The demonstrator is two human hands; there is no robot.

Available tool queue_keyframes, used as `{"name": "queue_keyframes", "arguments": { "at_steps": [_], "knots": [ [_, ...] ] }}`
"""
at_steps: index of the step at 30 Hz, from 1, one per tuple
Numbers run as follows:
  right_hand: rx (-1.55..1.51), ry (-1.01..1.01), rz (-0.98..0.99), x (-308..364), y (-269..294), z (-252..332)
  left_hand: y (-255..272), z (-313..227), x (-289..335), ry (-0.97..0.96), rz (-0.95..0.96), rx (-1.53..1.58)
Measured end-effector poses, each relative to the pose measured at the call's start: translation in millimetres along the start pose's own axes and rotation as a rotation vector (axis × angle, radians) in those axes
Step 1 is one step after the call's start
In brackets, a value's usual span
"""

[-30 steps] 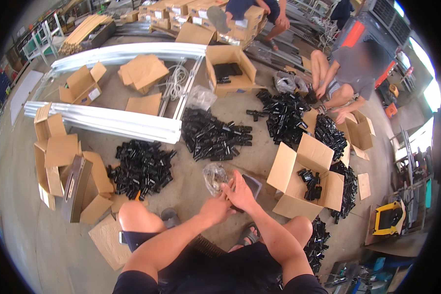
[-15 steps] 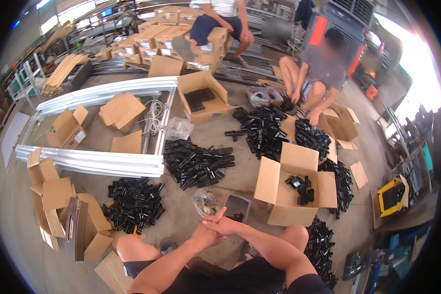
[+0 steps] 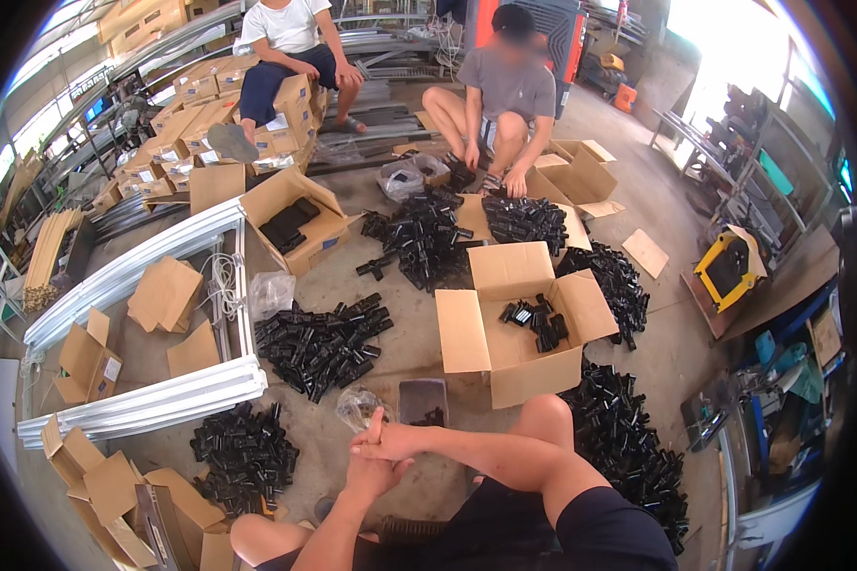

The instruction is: The person picks up black plastic hardware components from a pile on the floor, fits them together by hand, and places them into a cardboard box.

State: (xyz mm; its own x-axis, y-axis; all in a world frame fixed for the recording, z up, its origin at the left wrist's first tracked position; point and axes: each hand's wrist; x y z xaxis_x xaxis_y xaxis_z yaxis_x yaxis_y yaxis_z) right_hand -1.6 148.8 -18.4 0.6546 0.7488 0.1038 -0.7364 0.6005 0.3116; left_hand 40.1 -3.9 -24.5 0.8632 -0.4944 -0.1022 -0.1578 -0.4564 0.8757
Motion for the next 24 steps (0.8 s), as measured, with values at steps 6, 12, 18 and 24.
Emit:
{"name": "queue_keyframes", "arguments": {
  "at_steps": [6, 12, 18, 24],
  "knots": [
    [0.018, -0.056, -0.018, 1.4, -2.9, 4.6, -3.1, 3.2, 2.8, 0.006, 0.016, 0.062],
    [0.047, -0.147, -0.017, 0.9, -6.0, -1.3, 3.4, -0.4, 4.4, 0.0, 0.067, 0.107],
    [-0.009, -0.219, -0.009, 0.7, 0.0, 11.1, 0.4, 4.8, 0.0, 0.044, 0.141, 0.159],
    [-0.103, -0.207, -0.016, -7.1, -12.0, -23.8, 0.8, 3.1, 2.7, 0.1, 0.123, 0.185]
  ]
}}
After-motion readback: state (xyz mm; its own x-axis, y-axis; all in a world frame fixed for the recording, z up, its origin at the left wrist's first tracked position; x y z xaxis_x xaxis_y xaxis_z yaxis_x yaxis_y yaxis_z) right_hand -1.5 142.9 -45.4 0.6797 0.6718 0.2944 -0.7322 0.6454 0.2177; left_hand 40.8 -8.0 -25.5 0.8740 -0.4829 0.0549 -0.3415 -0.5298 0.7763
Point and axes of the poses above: each hand's wrist, its own x-axis away from the middle knuckle, its own y-axis out of the back of the hand, z = x × y, and after that the axes turned 12 degrees about y, right-handed
